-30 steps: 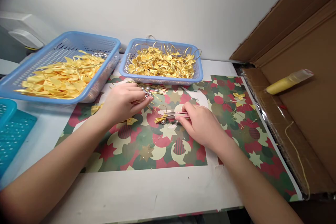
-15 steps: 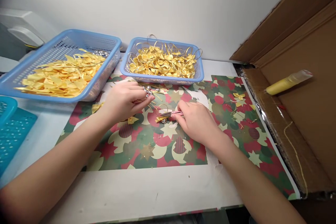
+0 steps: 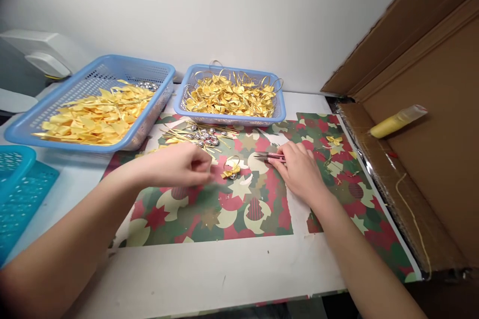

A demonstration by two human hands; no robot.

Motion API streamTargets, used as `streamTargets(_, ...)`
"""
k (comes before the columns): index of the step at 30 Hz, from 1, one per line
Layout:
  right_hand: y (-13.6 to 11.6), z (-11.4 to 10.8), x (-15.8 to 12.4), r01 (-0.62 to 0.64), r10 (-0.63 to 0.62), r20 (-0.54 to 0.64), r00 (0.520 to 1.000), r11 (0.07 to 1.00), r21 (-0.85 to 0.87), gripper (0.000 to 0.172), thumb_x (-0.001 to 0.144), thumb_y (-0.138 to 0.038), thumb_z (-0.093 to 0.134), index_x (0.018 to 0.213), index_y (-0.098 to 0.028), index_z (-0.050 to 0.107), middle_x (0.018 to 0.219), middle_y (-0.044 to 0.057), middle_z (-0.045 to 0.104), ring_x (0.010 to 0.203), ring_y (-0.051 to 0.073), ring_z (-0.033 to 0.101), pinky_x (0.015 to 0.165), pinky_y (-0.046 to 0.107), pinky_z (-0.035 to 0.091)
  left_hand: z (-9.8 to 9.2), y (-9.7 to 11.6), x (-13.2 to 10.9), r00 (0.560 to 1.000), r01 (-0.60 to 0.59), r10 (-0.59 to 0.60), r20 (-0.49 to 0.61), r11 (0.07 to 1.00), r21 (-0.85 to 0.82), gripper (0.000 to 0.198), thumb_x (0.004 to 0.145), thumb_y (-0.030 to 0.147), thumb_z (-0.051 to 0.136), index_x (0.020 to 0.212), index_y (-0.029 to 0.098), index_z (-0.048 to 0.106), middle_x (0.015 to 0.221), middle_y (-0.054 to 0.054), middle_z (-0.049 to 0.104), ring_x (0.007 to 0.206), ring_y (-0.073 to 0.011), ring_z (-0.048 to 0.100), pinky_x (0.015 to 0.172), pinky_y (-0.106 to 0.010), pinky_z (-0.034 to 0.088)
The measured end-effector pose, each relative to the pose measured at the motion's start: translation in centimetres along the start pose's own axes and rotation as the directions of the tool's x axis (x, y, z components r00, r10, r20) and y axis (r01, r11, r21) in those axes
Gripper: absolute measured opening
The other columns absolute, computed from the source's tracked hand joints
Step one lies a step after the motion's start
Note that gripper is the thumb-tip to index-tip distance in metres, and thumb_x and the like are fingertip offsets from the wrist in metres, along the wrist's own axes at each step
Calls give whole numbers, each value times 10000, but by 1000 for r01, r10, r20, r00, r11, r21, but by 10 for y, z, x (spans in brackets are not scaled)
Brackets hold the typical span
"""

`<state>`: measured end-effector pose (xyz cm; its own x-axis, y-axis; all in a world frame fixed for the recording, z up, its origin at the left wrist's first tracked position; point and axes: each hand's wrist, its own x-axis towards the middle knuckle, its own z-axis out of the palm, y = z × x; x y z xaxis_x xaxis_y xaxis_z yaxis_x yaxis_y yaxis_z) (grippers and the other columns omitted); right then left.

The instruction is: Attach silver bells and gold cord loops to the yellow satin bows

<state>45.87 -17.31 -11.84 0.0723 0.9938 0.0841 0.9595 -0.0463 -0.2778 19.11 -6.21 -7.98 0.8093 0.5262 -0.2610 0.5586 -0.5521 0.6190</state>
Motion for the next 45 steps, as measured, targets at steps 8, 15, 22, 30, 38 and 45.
streamTargets(8,-35,13,-8,96,-85,-158,984,994,60,174,875,-348,598,962,-200,575,975,92,640,885,264,559,770,381,414,-10,3,-1,981,171,-144,130,958,-231,263,802,445,557,752,210,664,672,7,637,530,-121,539,481,-207,386)
streamTargets(15,-96,41,-10,169,-112,-208,972,945,281,52,814,-178,672,837,-199,631,677,-13,643,632,159,587,619,282,390,4,-4,10,969,98,-174,-175,921,-376,243,802,422,562,767,184,595,678,6,626,555,-138,583,502,-223,436)
streamTargets(22,-76,36,-3,618,-468,-482,741,756,216,178,940,-126,505,849,-188,646,791,35,703,719,152,608,654,291,430,9,-3,6,996,83,-57,63,787,-611,437,714,331,707,1096,201,539,803,4,673,561,-127,607,497,-227,468)
streamTargets(30,-68,11,-6,707,-591,-562,579,707,-14,162,947,-89,479,926,-162,622,815,73,712,792,174,649,668,310,470,19,22,-3,969,-195,75,-237,821,-537,161,778,260,683,879,170,595,689,19,639,580,-99,589,533,-195,465)
streamTargets(38,-71,13,-17,551,-451,-690,566,830,-91,161,844,-42,604,939,-172,595,790,57,705,730,184,615,669,337,443,32,35,-6,896,-240,-23,-443,815,-527,159,852,314,622,841,155,631,666,-20,665,567,-134,632,543,-238,518)
streamTargets(45,-88,18,-22,396,-237,-704,670,916,68,78,841,-164,615,864,-188,545,683,12,652,622,160,571,643,325,382,45,43,-6,901,-233,-156,-405,613,-755,214,800,363,718,891,169,721,726,-31,717,661,-150,676,601,-236,574)
